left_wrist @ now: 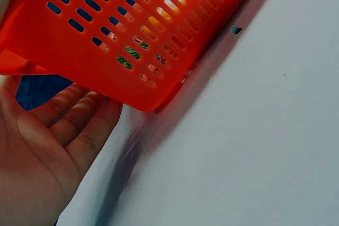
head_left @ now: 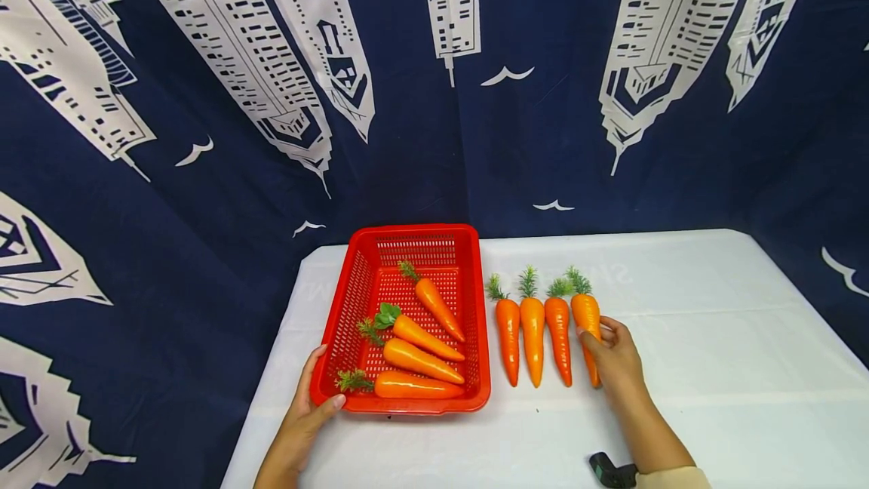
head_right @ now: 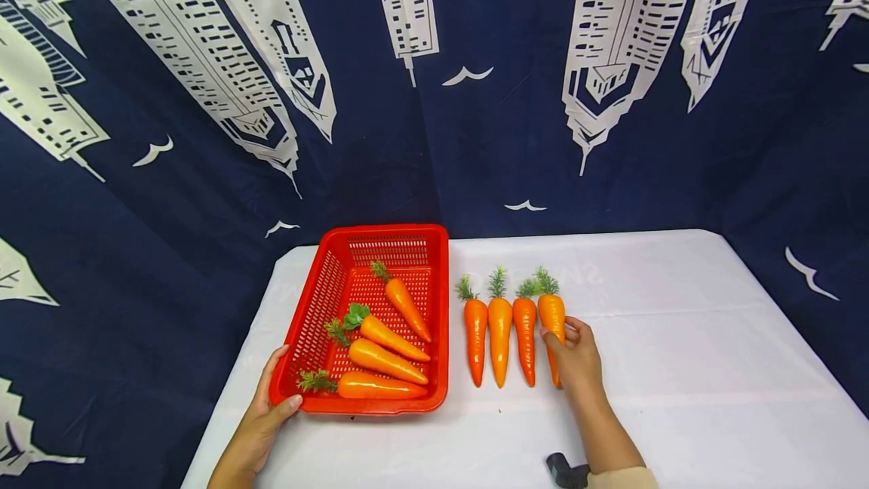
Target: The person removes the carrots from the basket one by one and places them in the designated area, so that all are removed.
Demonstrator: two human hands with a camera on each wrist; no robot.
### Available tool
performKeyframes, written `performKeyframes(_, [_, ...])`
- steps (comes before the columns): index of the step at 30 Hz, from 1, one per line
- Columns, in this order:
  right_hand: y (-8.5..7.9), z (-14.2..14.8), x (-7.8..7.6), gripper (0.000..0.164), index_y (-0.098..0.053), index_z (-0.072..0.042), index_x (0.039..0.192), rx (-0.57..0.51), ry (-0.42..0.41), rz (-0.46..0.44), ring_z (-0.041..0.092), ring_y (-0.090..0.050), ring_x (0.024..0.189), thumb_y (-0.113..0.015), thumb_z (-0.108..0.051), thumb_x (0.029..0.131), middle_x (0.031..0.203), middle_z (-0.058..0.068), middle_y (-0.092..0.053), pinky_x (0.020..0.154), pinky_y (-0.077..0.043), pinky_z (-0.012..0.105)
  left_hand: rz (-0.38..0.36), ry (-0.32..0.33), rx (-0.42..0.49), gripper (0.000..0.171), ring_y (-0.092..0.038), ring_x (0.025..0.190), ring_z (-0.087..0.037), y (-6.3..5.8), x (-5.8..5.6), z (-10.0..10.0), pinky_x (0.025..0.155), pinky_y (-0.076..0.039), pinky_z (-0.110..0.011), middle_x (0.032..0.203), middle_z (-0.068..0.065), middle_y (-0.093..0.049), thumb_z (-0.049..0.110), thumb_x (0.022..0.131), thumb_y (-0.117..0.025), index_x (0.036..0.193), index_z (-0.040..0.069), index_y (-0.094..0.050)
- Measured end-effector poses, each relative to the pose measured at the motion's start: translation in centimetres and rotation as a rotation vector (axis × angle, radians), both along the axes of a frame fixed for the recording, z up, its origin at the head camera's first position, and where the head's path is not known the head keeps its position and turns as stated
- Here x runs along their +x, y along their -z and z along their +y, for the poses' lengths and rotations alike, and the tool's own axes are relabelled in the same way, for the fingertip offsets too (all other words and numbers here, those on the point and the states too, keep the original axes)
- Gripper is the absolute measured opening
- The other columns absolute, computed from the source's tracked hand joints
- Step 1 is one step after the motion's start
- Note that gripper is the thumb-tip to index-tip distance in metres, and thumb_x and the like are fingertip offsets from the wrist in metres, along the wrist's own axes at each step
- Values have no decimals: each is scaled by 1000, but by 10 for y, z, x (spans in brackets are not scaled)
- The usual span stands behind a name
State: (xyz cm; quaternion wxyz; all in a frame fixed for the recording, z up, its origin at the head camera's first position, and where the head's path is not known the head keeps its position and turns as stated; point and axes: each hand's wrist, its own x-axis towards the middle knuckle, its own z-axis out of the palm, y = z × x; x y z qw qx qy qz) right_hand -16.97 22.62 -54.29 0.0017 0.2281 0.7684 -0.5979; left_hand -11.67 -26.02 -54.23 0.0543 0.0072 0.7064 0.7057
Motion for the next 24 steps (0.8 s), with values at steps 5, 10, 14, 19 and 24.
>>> performKeyframes(5, [-1,3,-1,77,-23,-2,157,43,-59,-37,5,-57,94,-61,-37,99,144,21,-45,73,-49,14,-10,-3,-6,86,-39,133,8,0,1,0,103,-37,-8,164,-4,-15,4,94,-63,161,31,-16])
performKeyframes(10, [-5,4,0,79,-21,0,157,75,-97,-51,25,-57,112,-60,-38,100,143,24,-44,72,-50,16,-11,-2,-14,87,-39,133,8,2,0,-1,103,-37,-9,164,-3,-15,4,94,-63,161,32,-16])
performKeyframes(14, [-5,6,0,77,-23,1,156,129,-124,-51,33,-56,117,-58,-39,100,142,26,-46,73,-48,17,-8,1,-12,87,-39,134,7,2,0,-1,103,-37,-9,164,-4,-15,4,94,-63,161,31,-15])
performKeyframes(19, [-5,7,0,72,-26,4,154,188,-150,-44,38,-57,120,-55,-37,101,139,28,-49,73,-46,16,-7,3,-12,87,-39,134,7,2,0,-1,103,-37,-9,164,-5,-15,3,94,-62,161,31,-15])
performKeyframes(24, [-4,8,-1,69,-29,3,154,191,-172,-45,38,-54,126,-54,-36,102,141,28,-50,76,-44,15,-10,4,-14,87,-39,134,7,3,0,-2,103,-37,-9,164,-5,-15,3,94,-62,161,31,-15])
